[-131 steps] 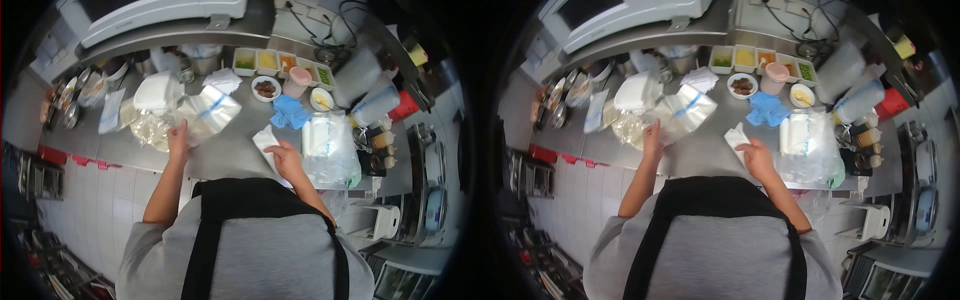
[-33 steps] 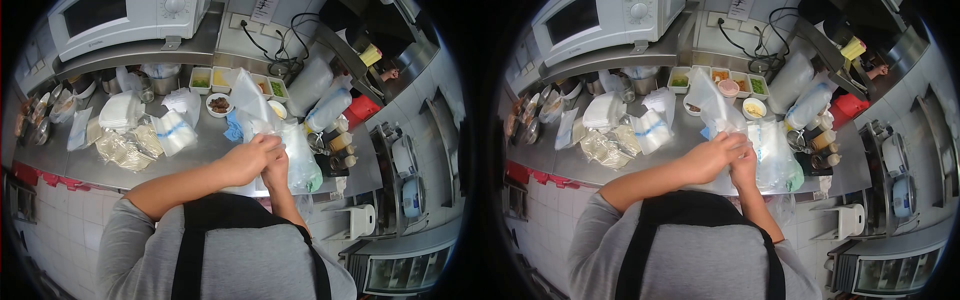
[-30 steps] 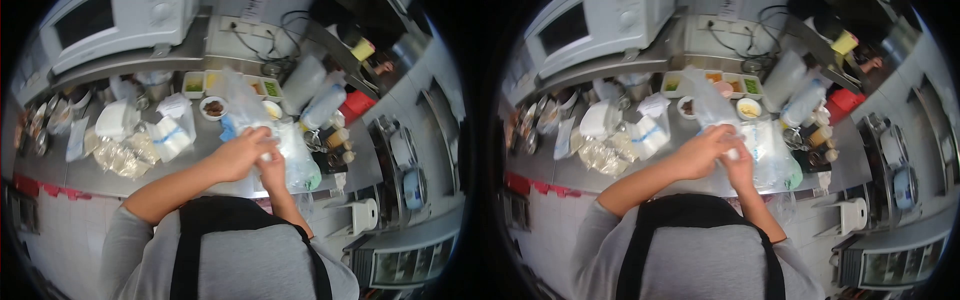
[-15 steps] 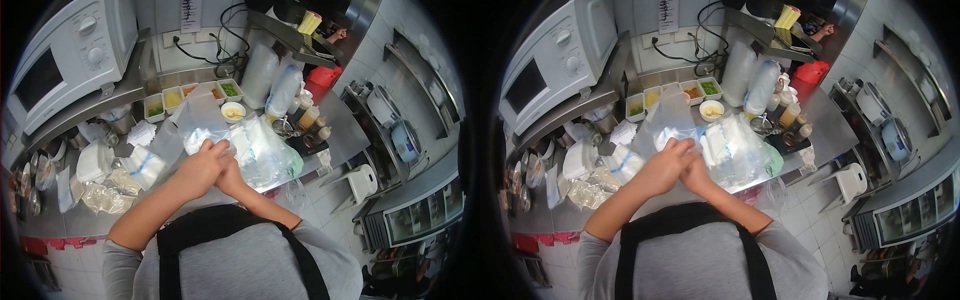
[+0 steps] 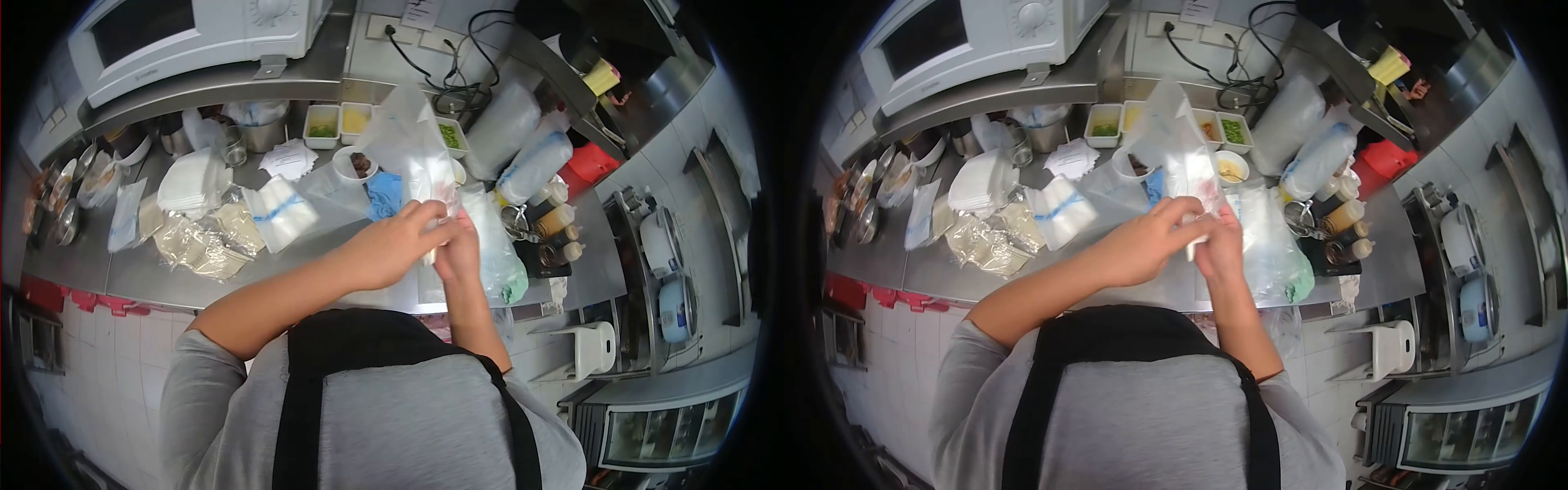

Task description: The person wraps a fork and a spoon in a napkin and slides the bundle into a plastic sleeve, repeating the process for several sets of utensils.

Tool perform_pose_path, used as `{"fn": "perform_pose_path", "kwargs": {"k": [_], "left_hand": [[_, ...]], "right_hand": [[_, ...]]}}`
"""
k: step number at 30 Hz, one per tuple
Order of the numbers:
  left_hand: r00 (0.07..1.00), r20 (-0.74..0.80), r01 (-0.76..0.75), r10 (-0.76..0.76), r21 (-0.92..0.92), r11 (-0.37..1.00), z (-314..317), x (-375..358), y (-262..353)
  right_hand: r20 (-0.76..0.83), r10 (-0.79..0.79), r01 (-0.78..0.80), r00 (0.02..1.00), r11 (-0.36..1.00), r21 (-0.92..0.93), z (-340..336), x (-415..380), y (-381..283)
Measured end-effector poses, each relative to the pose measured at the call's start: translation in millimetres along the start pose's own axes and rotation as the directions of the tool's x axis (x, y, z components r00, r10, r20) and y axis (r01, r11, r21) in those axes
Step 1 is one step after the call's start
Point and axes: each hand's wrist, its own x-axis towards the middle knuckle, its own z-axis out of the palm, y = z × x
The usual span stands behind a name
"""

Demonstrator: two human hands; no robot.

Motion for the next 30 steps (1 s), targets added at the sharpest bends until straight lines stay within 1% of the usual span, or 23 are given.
{"fn": "perform_pose_path", "kwargs": {"k": [2, 3, 4, 5, 6, 8, 10, 12, 15, 18, 19, 21, 22, 24, 26, 28, 30], "left_hand": [[0.999, -0.014, 0.043, -0.044, -0.051, 0.998, 2, -9, -12], [0.997, -0.062, 0.04, -0.046, -0.088, 0.995, 2, -10, -13], [0.997, -0.067, 0.029, -0.029, 0.003, 1.0, 2, -12, -14], [0.998, -0.068, 0.007, -0.001, 0.094, 0.996, 0, -13, -17], [0.997, -0.063, -0.029, 0.041, 0.183, 0.983, -3, -12, -19], [0.99, 0.04, 0.111, -0.132, 0.336, 0.935, 1, -16, -28], [0.975, 0.021, 0.199, -0.222, 0.368, 0.908, 16, -21, -50], [0.971, 0.077, 0.178, -0.228, 0.406, 0.896, 20, -22, -59], [0.965, 0.086, 0.209, -0.249, 0.33, 0.921, 24, -19, -55], [0.996, -0.067, 0.083, -0.063, 0.365, 0.927, 21, -10, -41], [0.995, -0.025, 0.096, -0.094, 0.411, 0.907, 19, -7, -36], [0.998, 0.066, -0.011, -0.024, 0.479, 0.878, 19, -5, -34], [0.994, 0.108, -0.05, -0.005, 0.505, 0.862, 19, -6, -32], [0.992, 0.12, -0.091, 0.035, 0.501, 0.86, 14, -2, -15], [0.989, 0.136, -0.113, 0.053, 0.484, 0.868, 13, 0, -2], [0.985, 0.158, -0.137, 0.073, 0.451, 0.882, 15, 0, 5], [0.984, 0.131, -0.172, 0.123, 0.483, 0.858, 18, -2, 11]], "right_hand": [[0.025, -0.014, 0.013, 1.0, 1.0, 0.02, -4, 3, -6], [0.067, -0.138, 0.153, 0.988, 0.917, -0.368, -4, 1, -2], [0.155, -0.237, 0.277, 0.959, 0.671, -0.687, -4, -2, 4], [0.269, -0.3, 0.358, 0.915, 0.303, -0.883, -5, -5, 10], [0.387, -0.317, 0.367, 0.866, -0.124, -0.922, -7, -8, 15], [0.389, -0.244, 0.379, 0.888, -0.089, -0.921, -16, -9, 29], [0.392, -0.178, 0.388, 0.903, -0.058, -0.92, -22, -13, 38], [0.371, -0.112, 0.37, 0.922, -0.029, -0.929, -15, -21, 38], [0.317, -0.193, 0.354, 0.929, 0.207, -0.912, 10, -39, 29], [0.335, -0.139, 0.357, 0.932, 0.193, -0.914, 2, -34, 40], [0.334, -0.127, 0.353, 0.934, 0.185, -0.917, 3, -33, 39], [0.338, -0.081, 0.347, 0.938, 0.164, -0.924, 6, -35, 32], [0.327, -0.182, 0.362, 0.927, 0.211, -0.908, 5, -32, 32], [0.291, -0.338, 0.397, 0.895, 0.304, -0.866, 1, -22, 40], [0.249, -0.302, 0.385, 0.92, 0.58, -0.718, -14, -6, 47], [0.081, -0.234, 0.241, 0.969, 0.812, -0.532, -11, -2, 42], [0.223, -0.36, 0.408, 0.906, 0.6, -0.688, -12, 7, 39]]}}
